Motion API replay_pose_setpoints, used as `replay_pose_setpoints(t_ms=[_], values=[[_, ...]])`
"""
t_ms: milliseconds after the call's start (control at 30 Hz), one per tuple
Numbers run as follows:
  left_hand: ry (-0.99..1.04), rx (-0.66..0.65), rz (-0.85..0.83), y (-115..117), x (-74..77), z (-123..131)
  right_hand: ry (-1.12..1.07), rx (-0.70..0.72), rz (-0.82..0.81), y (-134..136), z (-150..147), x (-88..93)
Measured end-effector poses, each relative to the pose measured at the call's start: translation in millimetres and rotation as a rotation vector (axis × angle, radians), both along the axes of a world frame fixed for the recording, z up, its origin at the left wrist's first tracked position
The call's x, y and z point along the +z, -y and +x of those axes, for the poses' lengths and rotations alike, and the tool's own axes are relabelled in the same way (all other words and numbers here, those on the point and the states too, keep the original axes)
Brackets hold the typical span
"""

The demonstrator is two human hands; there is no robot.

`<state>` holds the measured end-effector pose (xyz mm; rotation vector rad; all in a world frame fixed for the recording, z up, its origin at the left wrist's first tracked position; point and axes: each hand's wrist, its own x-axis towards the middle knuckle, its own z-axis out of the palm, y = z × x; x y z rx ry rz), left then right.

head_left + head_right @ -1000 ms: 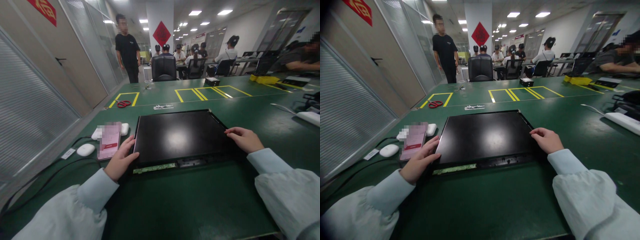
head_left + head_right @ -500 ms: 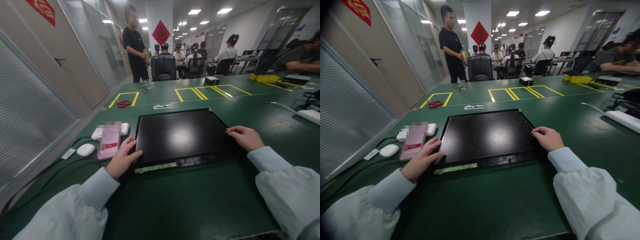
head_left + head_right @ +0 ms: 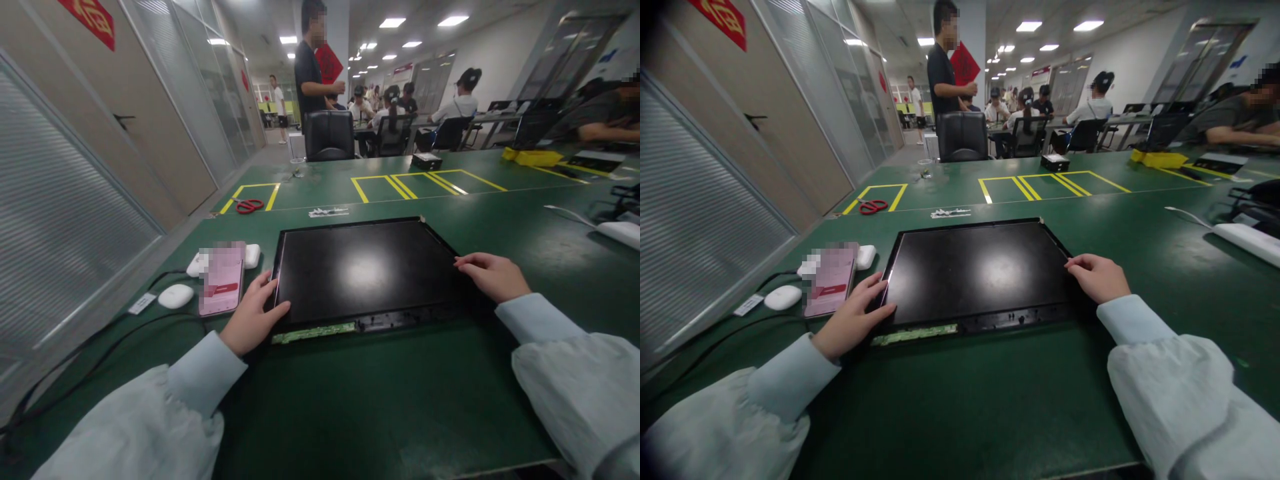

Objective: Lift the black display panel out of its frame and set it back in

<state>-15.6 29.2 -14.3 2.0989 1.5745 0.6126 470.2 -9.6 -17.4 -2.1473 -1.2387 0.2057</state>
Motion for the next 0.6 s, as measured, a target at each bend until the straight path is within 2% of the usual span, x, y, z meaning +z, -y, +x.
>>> replay_pose_setpoints(t_ms=[333, 600], values=[[0.018, -0.038, -0.002, -0.6, 1.4, -4.4, 0.003, 0.024, 0.047, -1.6, 8.8, -10.0], [0.028, -0.056, 0.011, 0.3, 1.4, -5.1, 0.021, 0.052, 0.056, -0.7, 9.4, -8.9]])
